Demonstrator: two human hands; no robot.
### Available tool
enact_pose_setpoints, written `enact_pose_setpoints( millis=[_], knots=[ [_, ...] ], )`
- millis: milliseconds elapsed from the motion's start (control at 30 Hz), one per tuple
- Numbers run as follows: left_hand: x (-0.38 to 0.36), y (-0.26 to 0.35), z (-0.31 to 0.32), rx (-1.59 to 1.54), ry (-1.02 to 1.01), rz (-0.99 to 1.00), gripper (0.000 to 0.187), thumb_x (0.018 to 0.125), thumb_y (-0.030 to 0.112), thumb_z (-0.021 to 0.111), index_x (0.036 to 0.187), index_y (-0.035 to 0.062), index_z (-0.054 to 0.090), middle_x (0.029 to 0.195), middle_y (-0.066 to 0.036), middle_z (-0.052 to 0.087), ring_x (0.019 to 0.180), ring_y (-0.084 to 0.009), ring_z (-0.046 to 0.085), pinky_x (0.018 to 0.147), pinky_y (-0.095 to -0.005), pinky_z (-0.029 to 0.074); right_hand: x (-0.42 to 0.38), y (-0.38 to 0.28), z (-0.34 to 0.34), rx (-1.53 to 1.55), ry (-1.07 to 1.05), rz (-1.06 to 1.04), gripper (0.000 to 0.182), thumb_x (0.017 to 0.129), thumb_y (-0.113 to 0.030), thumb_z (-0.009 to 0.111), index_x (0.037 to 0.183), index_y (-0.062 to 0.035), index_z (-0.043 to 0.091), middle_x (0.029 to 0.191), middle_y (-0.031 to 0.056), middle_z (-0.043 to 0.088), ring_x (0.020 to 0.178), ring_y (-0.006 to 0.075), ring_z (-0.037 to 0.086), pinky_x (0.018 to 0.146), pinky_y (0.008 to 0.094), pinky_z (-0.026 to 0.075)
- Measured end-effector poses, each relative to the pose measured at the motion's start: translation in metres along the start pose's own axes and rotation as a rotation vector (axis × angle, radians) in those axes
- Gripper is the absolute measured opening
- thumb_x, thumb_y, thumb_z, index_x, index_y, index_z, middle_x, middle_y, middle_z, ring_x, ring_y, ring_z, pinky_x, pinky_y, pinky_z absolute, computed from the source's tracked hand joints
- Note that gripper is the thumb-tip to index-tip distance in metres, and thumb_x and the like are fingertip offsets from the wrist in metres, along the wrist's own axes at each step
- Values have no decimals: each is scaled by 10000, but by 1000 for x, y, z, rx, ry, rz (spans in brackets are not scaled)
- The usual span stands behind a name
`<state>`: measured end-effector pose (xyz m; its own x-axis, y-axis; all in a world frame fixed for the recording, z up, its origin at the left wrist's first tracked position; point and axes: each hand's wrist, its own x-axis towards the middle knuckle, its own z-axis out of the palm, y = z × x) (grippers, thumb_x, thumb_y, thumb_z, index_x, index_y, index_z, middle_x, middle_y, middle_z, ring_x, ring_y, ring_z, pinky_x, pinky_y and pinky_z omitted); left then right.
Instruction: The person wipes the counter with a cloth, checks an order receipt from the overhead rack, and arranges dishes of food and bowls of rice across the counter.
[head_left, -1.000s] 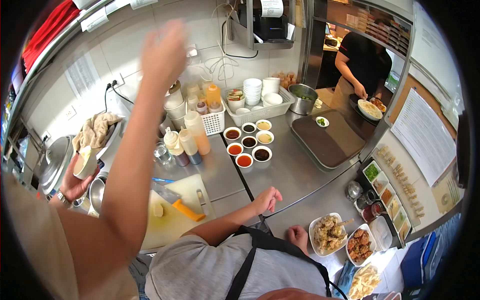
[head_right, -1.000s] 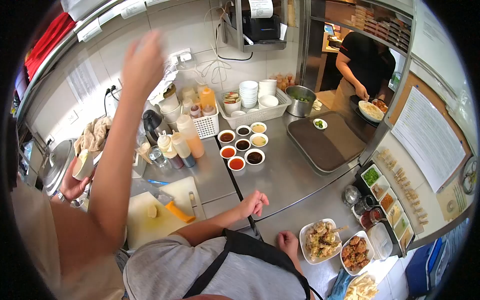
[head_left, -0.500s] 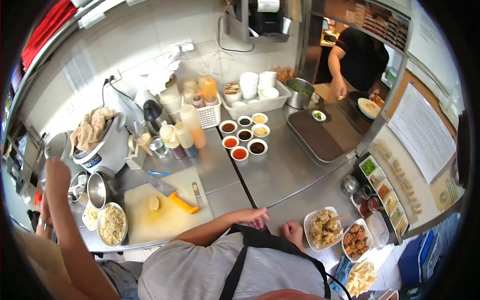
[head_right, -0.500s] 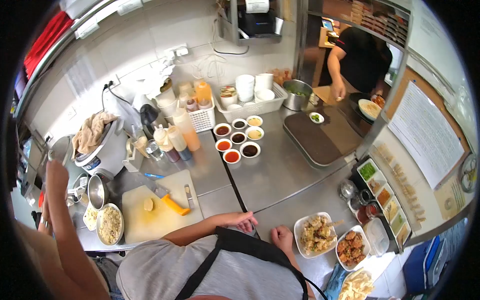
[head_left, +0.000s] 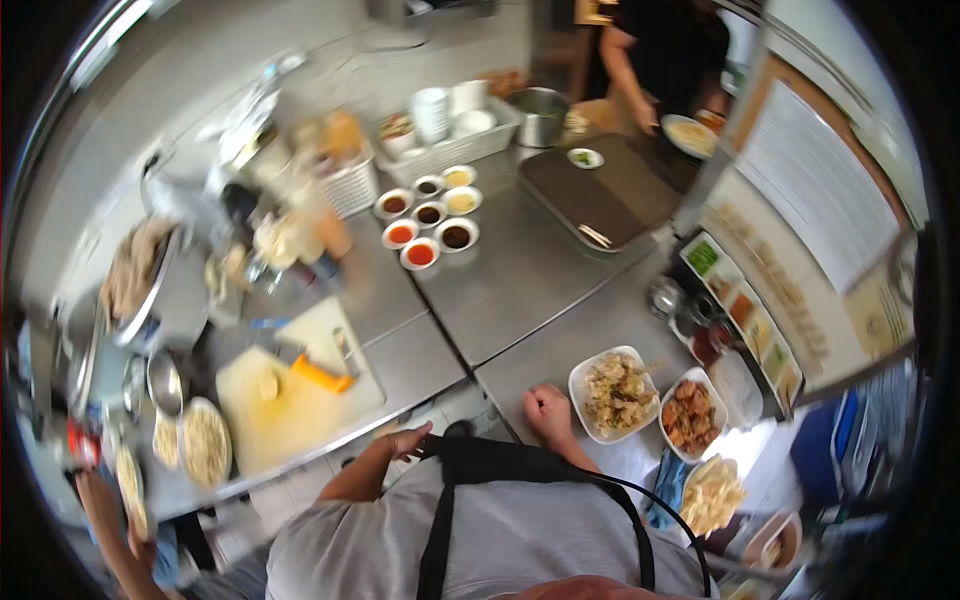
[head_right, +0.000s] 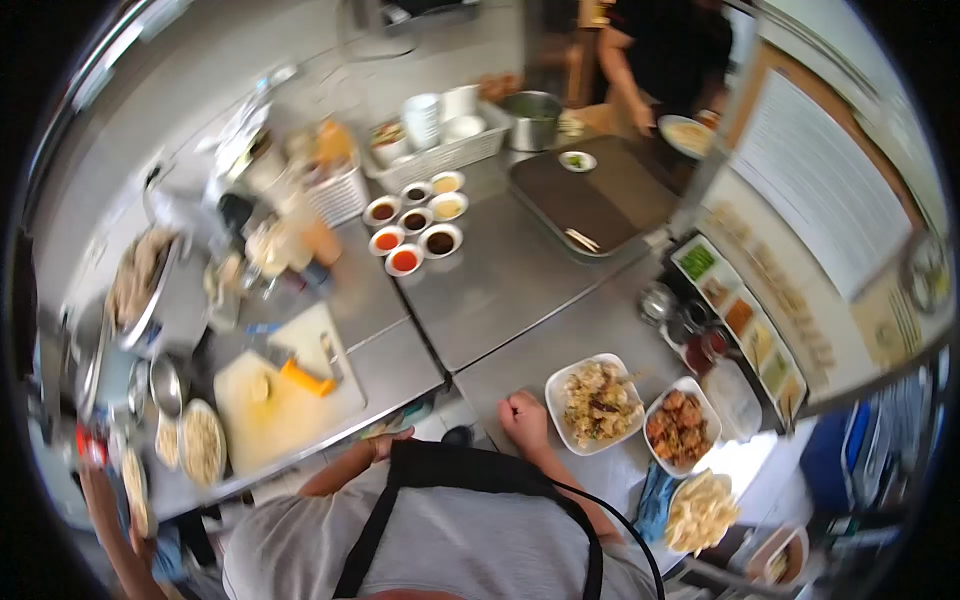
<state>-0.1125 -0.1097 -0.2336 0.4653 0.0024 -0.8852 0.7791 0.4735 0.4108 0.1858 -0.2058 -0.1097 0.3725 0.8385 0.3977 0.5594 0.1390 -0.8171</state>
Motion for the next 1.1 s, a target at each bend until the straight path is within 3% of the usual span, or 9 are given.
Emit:
enact_pose_setpoints(
  millis=[167, 433, 500, 633, 733, 767, 867, 967, 1100],
  knots=[
    [-22, -71, 44, -168, 127, -431, 811, 633, 765, 166, 1291, 293, 118, 1297, -140, 243, 1198, -322, 195, 898, -530, 187, 0, -1, 0, -47, -90, -49, 199, 724, -63, 488, 552, 8, 417, 550, 125, 424, 511, 256, 406, 481, 332, 324],
    [-69, -137, 26, -755, 241, -191, 852, 660, 738, 219, 1303, 219, 12, 1052, -207, 504, 986, -338, 477, 824, -523, 291, -2, 17, 3, -87, -167, -56, 238, 765, -109, 461, 561, 10, 431, 562, 110, 441, 520, 221, 426, 504, 318, 348],
    [-96, -160, 13, -983, 478, 96, 812, 690, 701, 258, 1296, 185, 96, 965, -182, 551, 922, -332, 514, 802, -496, 327, 0, 11, 0, -116, -205, -10, 200, 741, -83, 478, 577, 22, 432, 589, 129, 457, 547, 258, 436, 527, 337, 357],
    [-152, -232, -12, -1127, 993, -87, 580, 761, 525, 368, 1128, 77, 408, 758, -109, 569, 696, -250, 550, 531, -418, 436, -2, 10, 7, -110, -128, 39, 246, 752, -85, 474, 549, 20, 384, 566, 125, 431, 524, 248, 411, 498, 351, 333],
    [-161, -347, -24, -1315, 1629, 319, 357, 759, 414, 439, 946, 114, 489, 887, -128, 548, 697, -271, 548, 565, -397, 433, -3, 14, 10, -197, -103, -26, 276, 741, -108, 498, 525, 14, 376, 549, 141, 430, 502, 267, 416, 472, 370, 325],
    [-134, -418, -57, -916, 1923, 201, 431, 682, 3, 529, 1092, 71, 417, 836, -143, 497, 615, -223, 525, 407, -312, 439, 0, 12, 12, -240, -58, -29, 279, 736, -116, 505, 522, 12, 381, 544, 146, 431, 493, 277, 417, 466, 376, 325],
    [-216, -455, -65, -1977, 1751, 823, 457, 736, 430, 429, 1137, 218, 374, 1049, -133, 434, 745, -289, 510, 546, -414, 413, 3, 6, 16, -396, 8, 5, 264, 708, -142, 522, 506, -5, 421, 518, 174, 433, 466, 340, 420, 444, 417, 324],
    [-297, -400, -64, -1810, 1987, 701, 415, 733, 410, 411, 1078, 180, 400, 862, -82, 488, 582, -181, 439, 455, -295, 318, 8, -9, 21, -534, 75, 172, 280, 707, -207, 511, 531, 6, 463, 531, 193, 468, 486, 357, 462, 462, 416, 355],
    [-341, -371, -91, -1611, 1829, 808, 529, 761, 527, 382, 1133, 151, 380, 881, -81, 485, 704, -197, 470, 594, -304, 381, 9, -29, 36, -623, 234, 270, 294, 712, -234, 508, 534, -6, 456, 552, 179, 481, 525, 355, 485, 482, 422, 371]
  ],
)
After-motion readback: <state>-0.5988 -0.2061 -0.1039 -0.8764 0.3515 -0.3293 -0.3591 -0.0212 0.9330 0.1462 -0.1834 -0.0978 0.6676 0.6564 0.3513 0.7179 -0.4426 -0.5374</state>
